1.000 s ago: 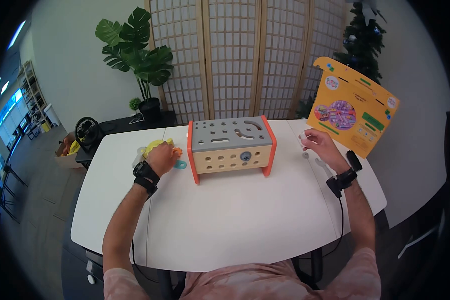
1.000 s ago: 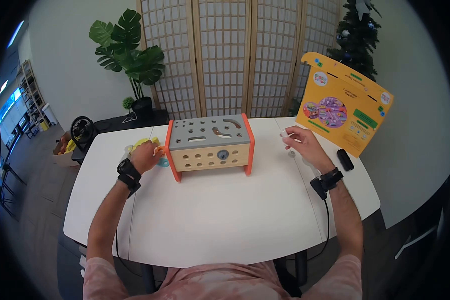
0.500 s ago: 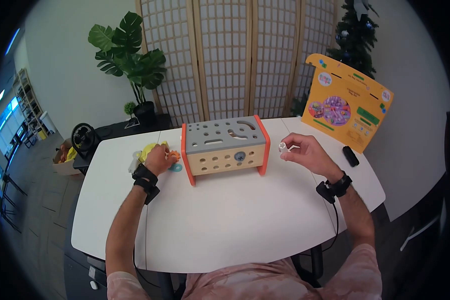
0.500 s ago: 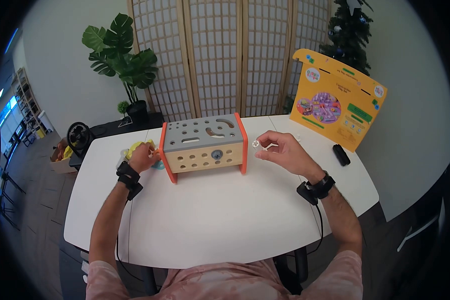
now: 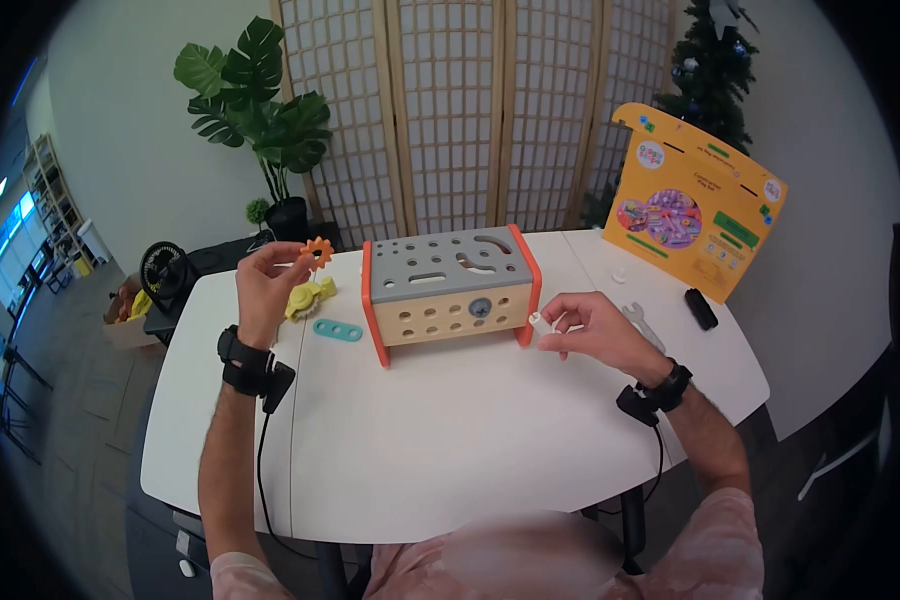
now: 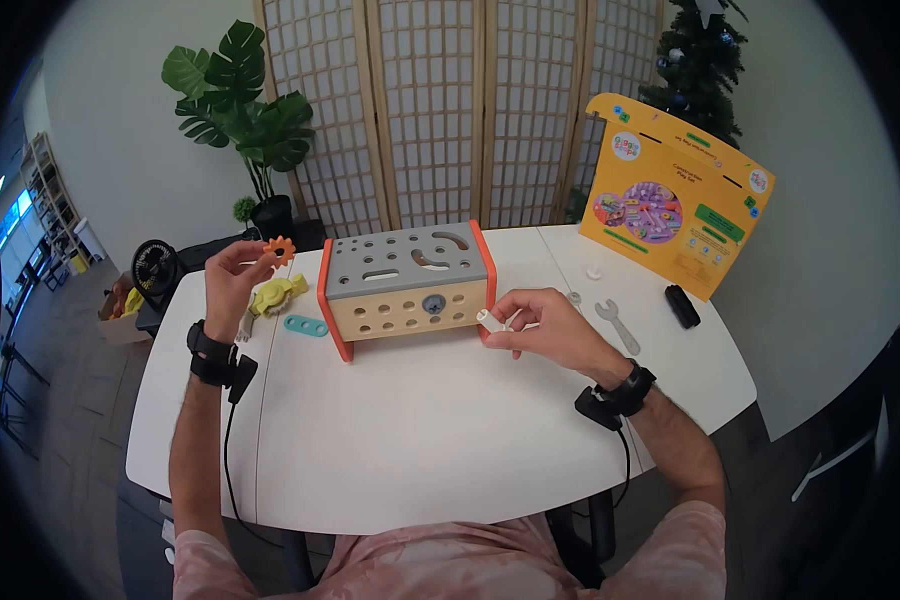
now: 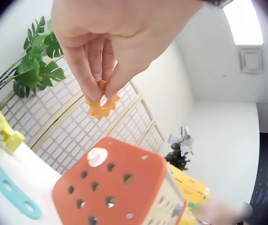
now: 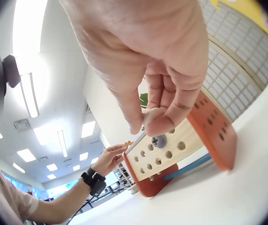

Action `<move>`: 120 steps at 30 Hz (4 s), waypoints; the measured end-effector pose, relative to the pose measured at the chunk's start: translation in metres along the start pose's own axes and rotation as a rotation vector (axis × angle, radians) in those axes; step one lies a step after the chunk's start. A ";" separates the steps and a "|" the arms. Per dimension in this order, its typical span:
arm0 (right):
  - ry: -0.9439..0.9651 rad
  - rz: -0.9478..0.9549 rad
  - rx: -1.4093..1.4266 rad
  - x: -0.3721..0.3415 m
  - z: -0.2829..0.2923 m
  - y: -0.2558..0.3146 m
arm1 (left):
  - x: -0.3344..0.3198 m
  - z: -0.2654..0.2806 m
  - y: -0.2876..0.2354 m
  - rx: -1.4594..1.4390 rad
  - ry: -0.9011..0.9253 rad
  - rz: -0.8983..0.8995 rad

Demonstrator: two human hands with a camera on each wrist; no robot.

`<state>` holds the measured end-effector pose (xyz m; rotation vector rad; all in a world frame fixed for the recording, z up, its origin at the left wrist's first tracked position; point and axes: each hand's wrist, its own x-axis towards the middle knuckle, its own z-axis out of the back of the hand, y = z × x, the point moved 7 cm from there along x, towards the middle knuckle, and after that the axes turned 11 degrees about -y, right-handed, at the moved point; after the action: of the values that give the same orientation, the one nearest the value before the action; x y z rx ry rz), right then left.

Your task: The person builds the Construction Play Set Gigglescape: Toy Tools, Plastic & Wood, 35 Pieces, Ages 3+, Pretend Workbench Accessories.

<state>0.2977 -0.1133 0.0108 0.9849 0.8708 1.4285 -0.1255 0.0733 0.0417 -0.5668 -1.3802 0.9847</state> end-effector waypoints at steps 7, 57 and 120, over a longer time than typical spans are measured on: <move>0.156 -0.088 0.166 0.005 -0.043 -0.009 | -0.034 -0.017 -0.078 -0.123 0.127 -0.038; 0.014 -0.217 0.469 0.047 -0.129 -0.015 | -0.091 -0.111 -0.069 0.565 0.443 -0.596; -0.235 0.897 -0.872 0.029 -0.082 0.061 | -0.093 -0.114 -0.062 0.510 0.507 -0.540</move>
<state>0.1981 -0.0875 0.0387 0.8268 -0.4698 2.0882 0.0086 -0.0124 0.0248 -0.0338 -0.7219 0.6473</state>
